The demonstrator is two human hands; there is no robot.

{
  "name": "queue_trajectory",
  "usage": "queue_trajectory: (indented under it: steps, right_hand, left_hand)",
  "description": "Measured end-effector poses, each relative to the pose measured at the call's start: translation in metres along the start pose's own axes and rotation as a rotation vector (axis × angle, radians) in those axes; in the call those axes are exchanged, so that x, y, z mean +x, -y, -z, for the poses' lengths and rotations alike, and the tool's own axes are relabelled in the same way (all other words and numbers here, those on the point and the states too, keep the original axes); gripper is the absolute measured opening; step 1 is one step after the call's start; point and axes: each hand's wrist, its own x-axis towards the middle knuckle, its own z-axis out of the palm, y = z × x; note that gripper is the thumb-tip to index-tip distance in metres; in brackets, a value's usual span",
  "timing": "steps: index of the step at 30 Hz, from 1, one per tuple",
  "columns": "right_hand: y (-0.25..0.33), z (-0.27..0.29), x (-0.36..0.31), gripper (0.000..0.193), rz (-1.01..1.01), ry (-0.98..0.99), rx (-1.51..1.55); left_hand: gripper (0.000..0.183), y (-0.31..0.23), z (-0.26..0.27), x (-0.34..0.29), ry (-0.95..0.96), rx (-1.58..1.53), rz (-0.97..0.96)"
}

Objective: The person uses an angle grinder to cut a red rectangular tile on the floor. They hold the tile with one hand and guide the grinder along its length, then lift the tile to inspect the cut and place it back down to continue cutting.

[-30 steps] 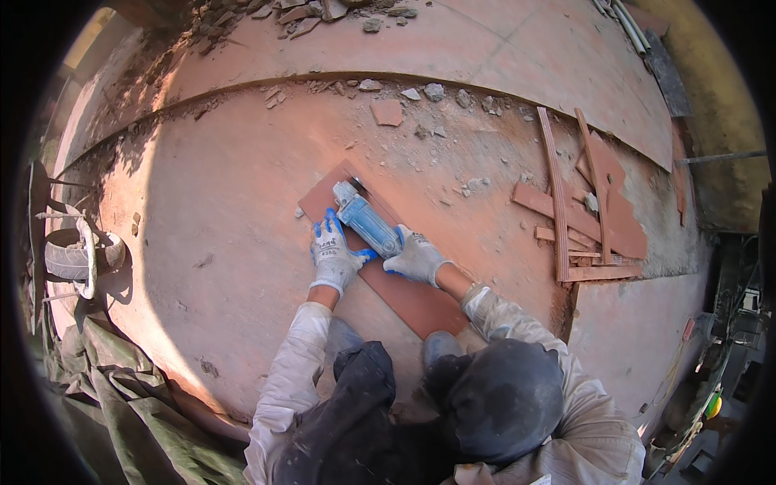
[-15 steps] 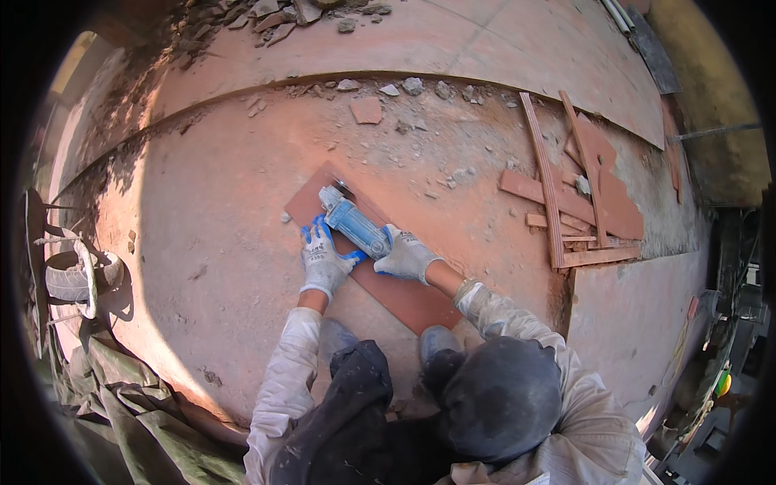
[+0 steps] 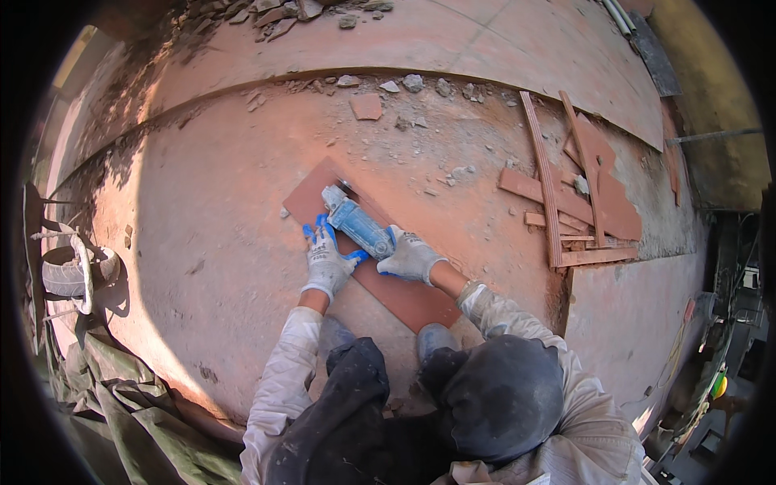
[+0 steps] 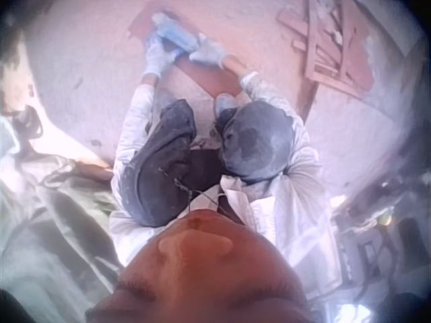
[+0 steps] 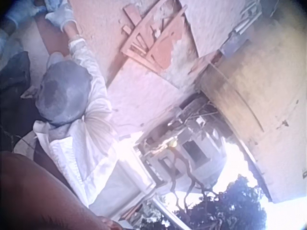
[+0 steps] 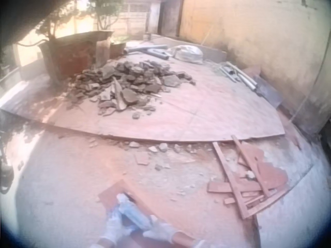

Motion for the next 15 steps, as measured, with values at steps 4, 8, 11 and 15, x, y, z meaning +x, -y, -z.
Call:
queue_trajectory:
  steps: [4, 8, 11, 15]
  right_hand:
    - [0.000, -0.002, 0.000, 0.070, -0.013, -0.003, 0.018]
    - [-0.002, -0.008, -0.005, 0.073, 0.009, -0.045, 0.013]
    - [-0.005, -0.010, -0.009, 0.072, -0.001, -0.053, -0.002]
    - [-0.008, -0.011, -0.008, 0.071, -0.027, -0.013, 0.069]
  left_hand:
    - [0.132, 0.000, 0.004, -0.001, 0.019, -0.030, 0.001]
    - [0.131, 0.000, 0.004, -0.007, 0.019, -0.051, -0.006]
    - [0.123, -0.002, 0.000, -0.012, -0.024, -0.043, -0.014]
    - [0.132, -0.003, -0.002, -0.015, 0.003, -0.071, -0.007]
